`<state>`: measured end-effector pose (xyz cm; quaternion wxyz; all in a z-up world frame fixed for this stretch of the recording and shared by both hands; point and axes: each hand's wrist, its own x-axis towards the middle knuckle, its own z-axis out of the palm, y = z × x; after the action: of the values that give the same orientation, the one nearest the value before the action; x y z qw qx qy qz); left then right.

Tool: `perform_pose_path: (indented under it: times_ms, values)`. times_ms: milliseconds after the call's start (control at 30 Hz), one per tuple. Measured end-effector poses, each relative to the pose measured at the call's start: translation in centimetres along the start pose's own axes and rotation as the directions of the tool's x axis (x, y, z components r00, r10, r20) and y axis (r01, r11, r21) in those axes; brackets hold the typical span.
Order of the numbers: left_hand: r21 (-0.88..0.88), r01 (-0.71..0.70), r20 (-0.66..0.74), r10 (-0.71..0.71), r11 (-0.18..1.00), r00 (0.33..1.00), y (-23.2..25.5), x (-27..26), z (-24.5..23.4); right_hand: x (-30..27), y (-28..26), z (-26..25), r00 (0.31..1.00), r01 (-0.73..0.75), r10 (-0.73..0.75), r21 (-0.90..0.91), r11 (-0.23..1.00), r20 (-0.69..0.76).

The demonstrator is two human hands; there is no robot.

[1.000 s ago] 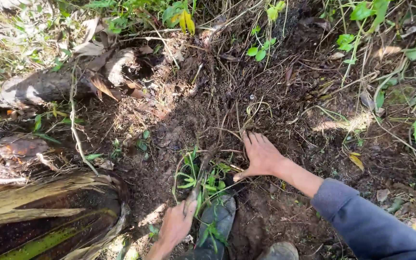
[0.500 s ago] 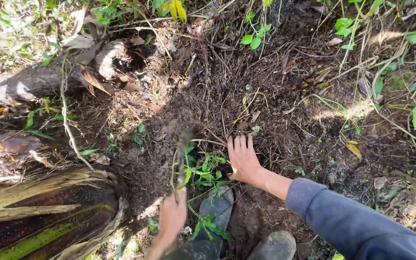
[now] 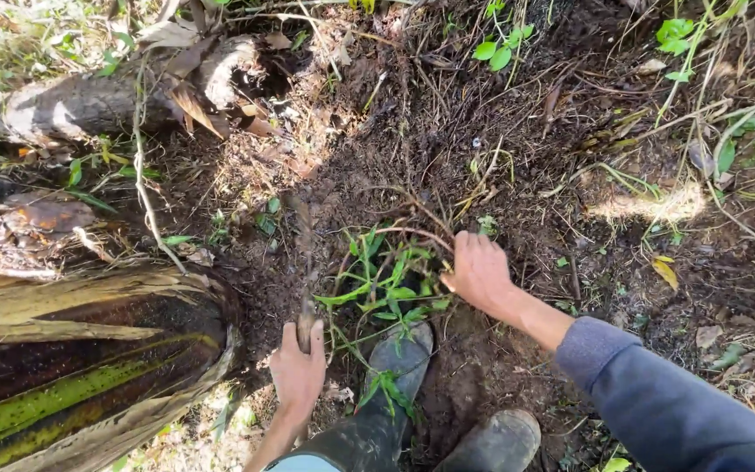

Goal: The person uses a small hand hoe to loosen soil and pull weeds from the ground near a tree stump. They repeatedly dig, pull, and place the uprooted plants into a nearby wooden crate.

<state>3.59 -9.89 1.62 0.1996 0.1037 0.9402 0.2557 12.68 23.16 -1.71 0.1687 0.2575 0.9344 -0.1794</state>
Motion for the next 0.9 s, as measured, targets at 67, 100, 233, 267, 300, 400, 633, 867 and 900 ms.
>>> perform_pose_path:
  times_ms: [67, 100, 233, 267, 300, 400, 633, 867, 900]
  values:
    - [-0.04, 0.025, 0.022, -0.025, 0.999, 0.999, -1.0, 0.1, 0.3, 0.4, 0.5, -2.2, 0.998, -0.068, 0.068, 0.019, 0.997, 0.016]
    - [0.018, 0.163, 0.078, -0.164, 0.986, 0.983, -1.6, 0.0, 0.6, 0.4, 0.8, -3.4, 0.994, -0.105, 0.105, 0.035, 0.994, 0.015]
    - [0.313, 0.203, 0.225, -0.28, 0.928, 0.933, -4.6, -1.7, 2.2, 1.3, 2.6, -5.5, 0.975, -0.207, 0.214, 0.104, 0.973, -0.063]
    - [0.313, 0.209, 0.226, -0.287, 0.926, 0.931, -4.0, -2.2, 2.4, 1.1, 2.6, -6.0, 0.976, -0.204, 0.211, 0.101, 0.974, -0.057]
    - [0.308, 0.145, 0.304, -0.242, 0.94, 0.921, -3.4, -2.6, 2.5, 1.0, 2.4, -6.4, 0.975, -0.207, 0.216, 0.134, 0.969, -0.058]
    - [0.311, 0.008, 0.387, -0.134, 0.95, 0.912, -3.5, -3.0, 4.3, 0.0, 1.1, -6.4, 0.977, -0.208, 0.214, 0.188, 0.96, -0.014]
    - [0.18, -0.139, 0.591, 0.006, 0.974, 0.807, 1.2, -0.7, 4.8, -1.4, -1.3, -4.1, 0.975, -0.205, 0.173, 0.265, 0.942, 0.136]
    - [0.326, -0.196, 0.641, -0.064, 0.925, 0.765, 2.3, -0.4, 1.8, -3.3, -2.0, -4.6, 0.954, -0.158, 0.098, 0.196, 0.968, 0.283]
    - [0.282, -0.189, 0.598, -0.019, 0.941, 0.801, 1.2, -0.4, 1.3, -3.4, -2.1, -4.2, 0.949, -0.193, 0.121, 0.233, 0.953, 0.291]
